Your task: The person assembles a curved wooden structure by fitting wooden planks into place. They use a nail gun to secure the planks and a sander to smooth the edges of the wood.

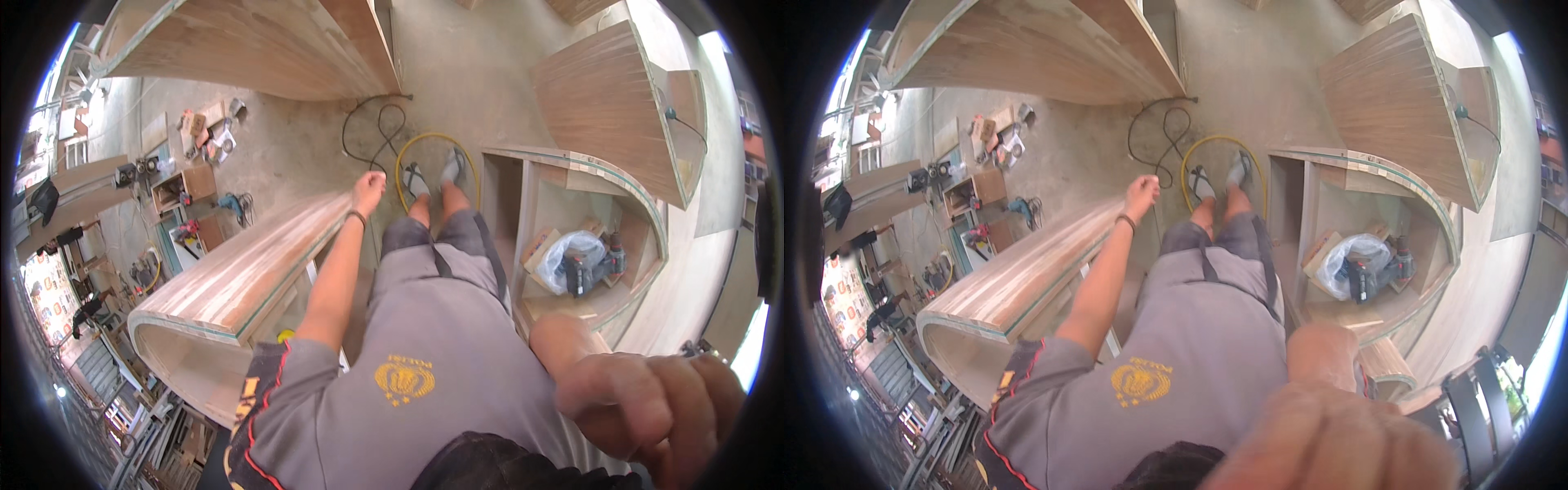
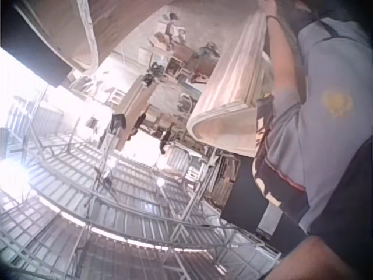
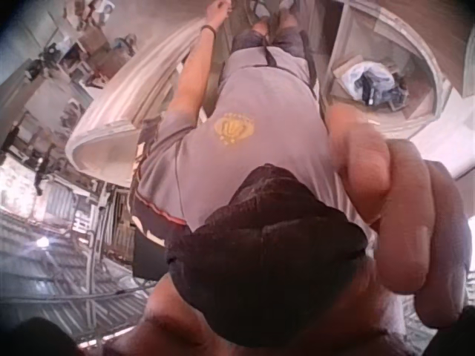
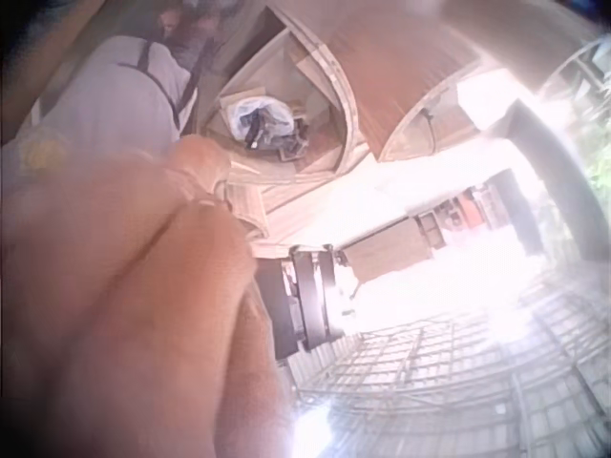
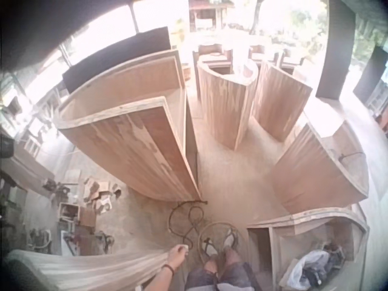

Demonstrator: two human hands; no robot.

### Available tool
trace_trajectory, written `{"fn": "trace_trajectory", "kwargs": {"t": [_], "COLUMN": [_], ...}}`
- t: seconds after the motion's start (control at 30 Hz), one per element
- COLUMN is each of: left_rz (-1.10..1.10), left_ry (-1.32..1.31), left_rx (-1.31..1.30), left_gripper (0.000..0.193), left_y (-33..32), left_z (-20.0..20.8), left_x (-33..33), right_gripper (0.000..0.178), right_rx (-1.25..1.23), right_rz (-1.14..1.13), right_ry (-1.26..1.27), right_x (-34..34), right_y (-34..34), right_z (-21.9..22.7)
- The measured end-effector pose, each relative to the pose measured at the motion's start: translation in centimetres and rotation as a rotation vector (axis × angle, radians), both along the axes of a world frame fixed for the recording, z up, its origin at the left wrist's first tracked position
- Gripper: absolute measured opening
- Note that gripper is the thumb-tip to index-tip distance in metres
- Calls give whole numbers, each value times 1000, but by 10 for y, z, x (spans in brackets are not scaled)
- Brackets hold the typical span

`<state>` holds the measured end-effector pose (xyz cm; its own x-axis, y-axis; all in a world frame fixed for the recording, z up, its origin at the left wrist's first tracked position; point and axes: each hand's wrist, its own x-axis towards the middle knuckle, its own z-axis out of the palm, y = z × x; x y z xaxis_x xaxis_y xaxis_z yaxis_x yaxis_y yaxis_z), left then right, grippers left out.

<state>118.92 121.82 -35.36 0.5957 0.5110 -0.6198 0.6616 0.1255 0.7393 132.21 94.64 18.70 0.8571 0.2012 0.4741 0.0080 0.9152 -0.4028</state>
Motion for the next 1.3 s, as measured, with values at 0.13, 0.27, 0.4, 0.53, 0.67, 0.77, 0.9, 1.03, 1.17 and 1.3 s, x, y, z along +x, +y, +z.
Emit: {"fn": "trace_trajectory", "kwargs": {"t": [0.13,0.27,0.4,0.53,0.67,0.77,0.9,1.03,1.17,1.3], "left_rz": [8,-240,-467,-557,-425,-374,-438,-711,-932,-882], "left_ry": [94,352,484,516,408,302,300,304,373,567], "left_rx": [-32,50,136,204,280,226,148,166,263,388], "left_gripper": [27,38,38,35,30,27,28,33,36,50], "left_y": [3,8,13,31,31,33,23,14,24,44], "left_z": [-16,-72,-44,-40,-54,-51,-69,-160,-292,-435], "left_x": [14,-36,-37,-20,32,107,189,257,328,381], "right_gripper": [7,8,9,11,24,17,28,76,103,113], "right_rx": [67,161,261,447,249,-257,-1410,-2331,-2529,-2624], "right_rz": [-32,-38,-54,-80,-306,-484,-88,449,787,784], "right_ry": [-60,-76,-55,-19,113,196,479,290,415,649], "right_x": [30,63,96,142,193,217,215,103,80,137], "right_y": [23,25,34,35,20,23,25,-27,-5,17], "right_z": [4,4,-5,-16,-66,-136,-359,-544,-573,-599]}}
